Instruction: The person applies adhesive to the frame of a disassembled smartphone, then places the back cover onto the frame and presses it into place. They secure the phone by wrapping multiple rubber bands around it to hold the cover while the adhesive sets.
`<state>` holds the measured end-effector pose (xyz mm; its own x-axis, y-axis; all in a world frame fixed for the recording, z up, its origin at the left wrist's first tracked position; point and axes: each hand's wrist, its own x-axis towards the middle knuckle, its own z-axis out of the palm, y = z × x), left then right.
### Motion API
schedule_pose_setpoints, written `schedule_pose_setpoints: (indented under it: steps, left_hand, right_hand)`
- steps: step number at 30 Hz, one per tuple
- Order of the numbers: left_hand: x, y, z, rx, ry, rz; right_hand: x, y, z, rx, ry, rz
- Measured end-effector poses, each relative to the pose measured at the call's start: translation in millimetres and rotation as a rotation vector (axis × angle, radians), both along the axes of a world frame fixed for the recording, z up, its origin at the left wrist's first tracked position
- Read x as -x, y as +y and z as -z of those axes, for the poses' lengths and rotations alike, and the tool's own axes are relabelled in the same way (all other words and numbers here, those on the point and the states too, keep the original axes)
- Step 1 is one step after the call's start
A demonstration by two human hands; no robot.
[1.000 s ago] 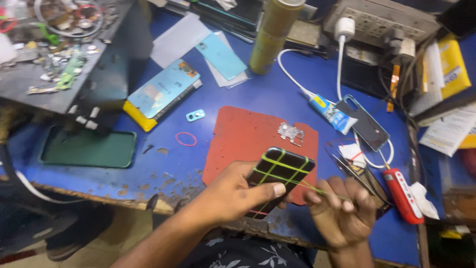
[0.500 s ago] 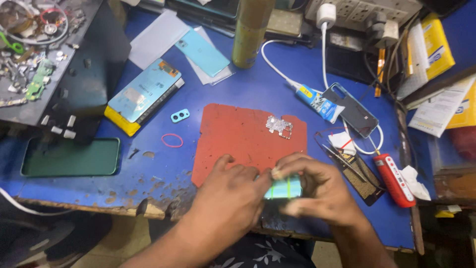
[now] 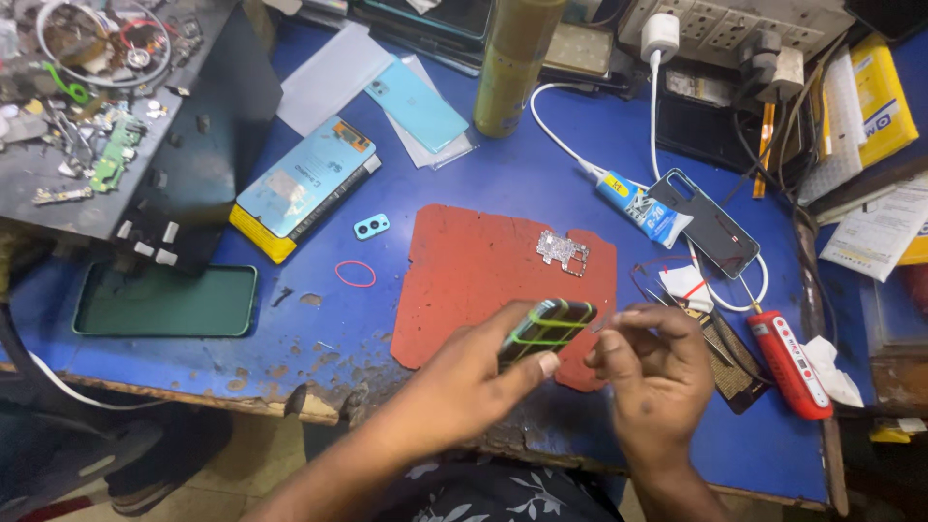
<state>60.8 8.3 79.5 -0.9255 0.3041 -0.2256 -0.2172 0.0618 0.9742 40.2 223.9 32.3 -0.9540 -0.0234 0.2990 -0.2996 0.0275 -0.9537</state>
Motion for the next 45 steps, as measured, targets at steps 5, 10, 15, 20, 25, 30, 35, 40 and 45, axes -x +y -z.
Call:
schedule_pose_setpoints:
  steps: [5, 10, 15, 20, 25, 30, 35, 40, 45]
  left_hand:
    - [-2, 0, 24, -0.877, -0.273, 0.031]
    - [-7, 1, 44, -0.896, -0.33, 0.032]
    - [-8, 1, 45, -0.897, -0.371, -0.008]
    - [-9, -2, 48, -0.93, -0.36, -0.02]
    - [-15, -7, 54, -1.004, -0.236, -0.137]
    - [-31, -33, 59, -1.049, 0.078, -0.438]
    - [-57, -81, 57, -0.903, 0.175, -0.716]
    - [-75, -112, 54, -0.992, 0.206, -0.753]
    - [-83, -134, 54, -0.921, 0.155, -0.819]
  right_hand:
    - [-1, -1, 19, 0.302, -0.128, -0.197]
    - [-3, -2, 22, 0.416, -0.151, -0.311]
    - [-5, 2, 24, 0.486, -0.237, -0.38]
    - [-3, 0, 24, 0.311, -0.238, -0.321]
    - [0, -28, 16, 0.502, -0.347, -0.324]
    - [3, -71, 2, 0.15, -0.507, -0.346]
    - [54, -129, -21, -0.63, -0.088, -0.565]
    - [73, -211, -27, -1.029, 0.372, -0.785]
    - [83, -258, -20, -1.317, 0.339, -0.874]
